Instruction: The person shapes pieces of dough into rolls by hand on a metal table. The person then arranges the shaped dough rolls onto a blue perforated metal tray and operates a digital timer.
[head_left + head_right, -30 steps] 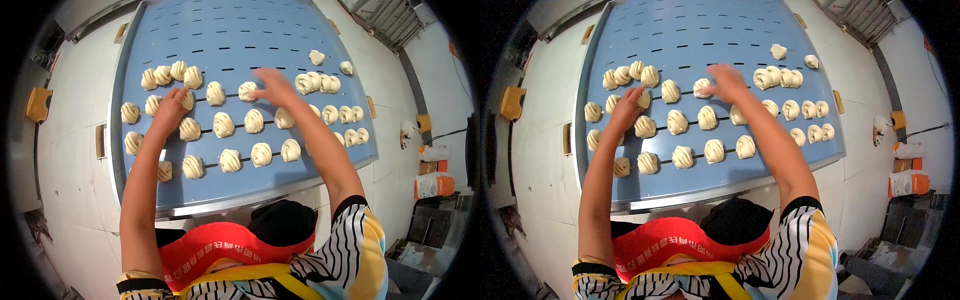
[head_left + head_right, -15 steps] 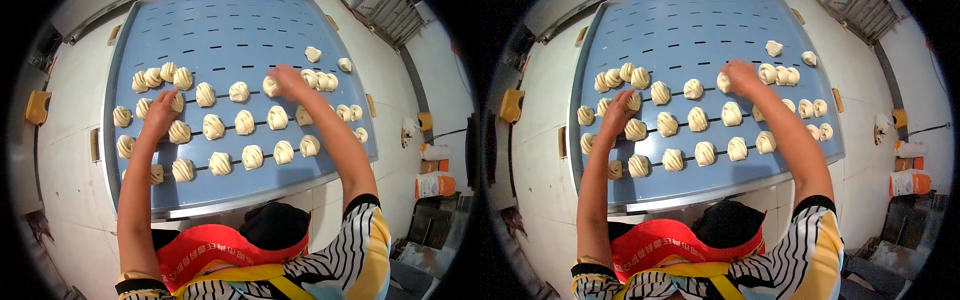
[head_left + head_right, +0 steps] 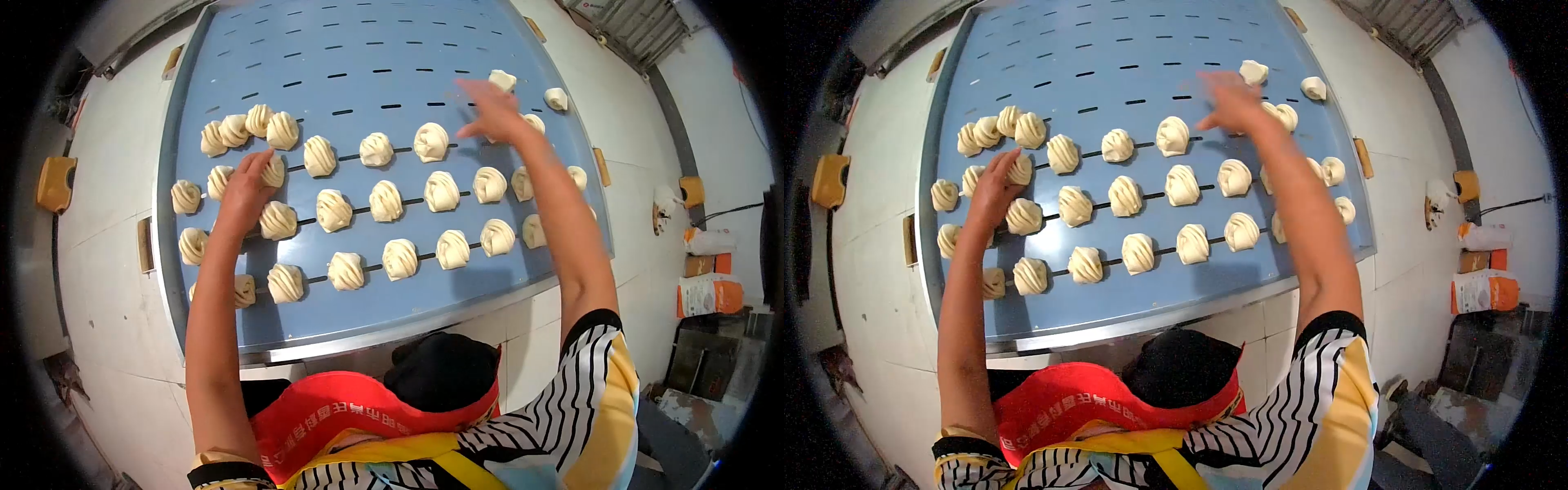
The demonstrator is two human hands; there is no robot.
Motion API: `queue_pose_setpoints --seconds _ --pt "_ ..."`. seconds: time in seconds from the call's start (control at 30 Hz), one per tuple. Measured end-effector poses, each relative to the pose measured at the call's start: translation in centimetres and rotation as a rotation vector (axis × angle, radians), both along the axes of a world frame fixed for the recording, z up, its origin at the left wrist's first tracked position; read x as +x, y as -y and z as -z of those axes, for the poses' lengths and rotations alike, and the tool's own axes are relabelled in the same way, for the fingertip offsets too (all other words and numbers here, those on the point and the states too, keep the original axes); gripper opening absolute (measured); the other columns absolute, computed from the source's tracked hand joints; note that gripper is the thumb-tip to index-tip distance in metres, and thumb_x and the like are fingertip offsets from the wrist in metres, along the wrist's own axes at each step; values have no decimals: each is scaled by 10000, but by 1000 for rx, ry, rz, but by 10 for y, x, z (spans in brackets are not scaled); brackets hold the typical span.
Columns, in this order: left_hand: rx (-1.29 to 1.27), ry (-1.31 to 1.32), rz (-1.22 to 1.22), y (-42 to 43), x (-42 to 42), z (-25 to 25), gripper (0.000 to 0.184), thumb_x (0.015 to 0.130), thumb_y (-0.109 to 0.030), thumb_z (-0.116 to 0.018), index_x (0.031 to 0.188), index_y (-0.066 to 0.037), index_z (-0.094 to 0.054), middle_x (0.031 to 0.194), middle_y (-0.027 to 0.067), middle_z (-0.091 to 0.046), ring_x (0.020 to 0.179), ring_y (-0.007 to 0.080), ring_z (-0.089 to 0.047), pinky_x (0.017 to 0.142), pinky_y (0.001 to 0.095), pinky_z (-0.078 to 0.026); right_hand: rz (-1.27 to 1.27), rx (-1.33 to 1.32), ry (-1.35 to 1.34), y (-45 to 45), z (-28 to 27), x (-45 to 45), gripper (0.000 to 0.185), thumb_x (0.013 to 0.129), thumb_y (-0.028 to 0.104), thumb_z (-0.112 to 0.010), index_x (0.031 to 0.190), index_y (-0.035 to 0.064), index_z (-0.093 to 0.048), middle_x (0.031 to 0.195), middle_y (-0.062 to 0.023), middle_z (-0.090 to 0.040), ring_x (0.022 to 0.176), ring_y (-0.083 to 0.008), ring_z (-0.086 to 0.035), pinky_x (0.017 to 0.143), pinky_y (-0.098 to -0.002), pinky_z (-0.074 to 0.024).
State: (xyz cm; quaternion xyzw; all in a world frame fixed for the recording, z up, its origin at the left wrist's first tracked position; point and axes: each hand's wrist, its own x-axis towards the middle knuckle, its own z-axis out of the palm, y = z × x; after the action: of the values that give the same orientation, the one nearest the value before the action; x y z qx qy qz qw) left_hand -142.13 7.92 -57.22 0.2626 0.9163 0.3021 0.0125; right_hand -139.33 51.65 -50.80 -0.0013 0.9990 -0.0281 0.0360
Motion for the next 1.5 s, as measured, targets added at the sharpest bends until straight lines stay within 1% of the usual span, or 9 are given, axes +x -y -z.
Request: queue_pose_setpoints --seconds 0.13,0.37,0.6,0.7,0.83,0.97,1.27,1.4,1.5 --pt "3 14 -20 -5 3 -7 691 694 72 -677 1329 -89 -454 1277 147 -508 1135 348 -526 942 385 -445 57 263 307 -58 16 1 842 680 113 -780 1402 247 -368 1414 -43 -423 1287 -268 -418 1062 -536 -269" --pt "-9 -11 -15 -6 6 -10 669 689 76 -672 1308 -83 -473 1258 142 -522 1106 345 -544 926 383 -459 -158 -63 -53 -39 28 17 599 708 86 -749 1250 195 -518 1137 -64 -593 1118 -262 -544 975 -540 -330" --pt "-28 22 -42 -9 5 -16 674 694 82 -679 1312 -87 -470 1270 132 -523 1125 343 -536 933 386 -454 -54 122 5 -23 29 24 524 726 135 -739 1210 173 -542 1097 -59 -612 1115 -271 -547 1006 -573 -296" --pt "-20 34 -41 -15 4 -15 678 694 80 -684 1315 -91 -470 1276 129 -521 1139 334 -532 943 383 -451 33 198 166 -14 29 21 624 717 186 -755 1286 195 -496 1220 -79 -570 1226 -279 -472 1047 -577 -248" --pt "-63 -5 -13 -6 1 -9 675 700 79 -682 1318 -90 -468 1284 134 -516 1152 336 -524 953 379 -444 45 -3 -45 -61 13 10 908 601 260 -847 1389 214 -397 1401 -82 -425 1337 -276 -340 1071 -525 -225" --pt "-58 53 -21 -9 4 -15 678 704 90 -670 1322 -92 -460 1293 137 -509 1165 340 -514 960 383 -441 166 148 228 -101 18 6 814 646 222 -831 1357 237 -434 1374 -40 -480 1339 -257 -341 1079 -546 -211" --pt "-56 56 -23 -14 2 -15 692 704 106 -668 1333 -86 -452 1293 128 -512 1163 312 -521 964 376 -441 -146 -89 -21 -120 61 22 684 629 243 -829 1244 178 -535 1160 -91 -618 1151 -276 -533 1050 -515 -281" --pt "-99 55 -27 -12 0 -14 697 719 103 -670 1351 -82 -443 1313 126 -504 1191 279 -507 987 355 -429 -33 103 -22 -101 21 30 743 619 281 -835 1284 182 -521 1291 -105 -543 1195 -278 -507 987 -390 -393" --pt "-117 52 -42 -15 6 -16 694 722 106 -667 1351 -83 -444 1318 129 -502 1201 282 -504 987 352 -426 -22 -93 -223 -149 12 24 792 624 128 -820 1334 162 -471 1339 -99 -492 1217 -285 -477 1043 -392 -365"
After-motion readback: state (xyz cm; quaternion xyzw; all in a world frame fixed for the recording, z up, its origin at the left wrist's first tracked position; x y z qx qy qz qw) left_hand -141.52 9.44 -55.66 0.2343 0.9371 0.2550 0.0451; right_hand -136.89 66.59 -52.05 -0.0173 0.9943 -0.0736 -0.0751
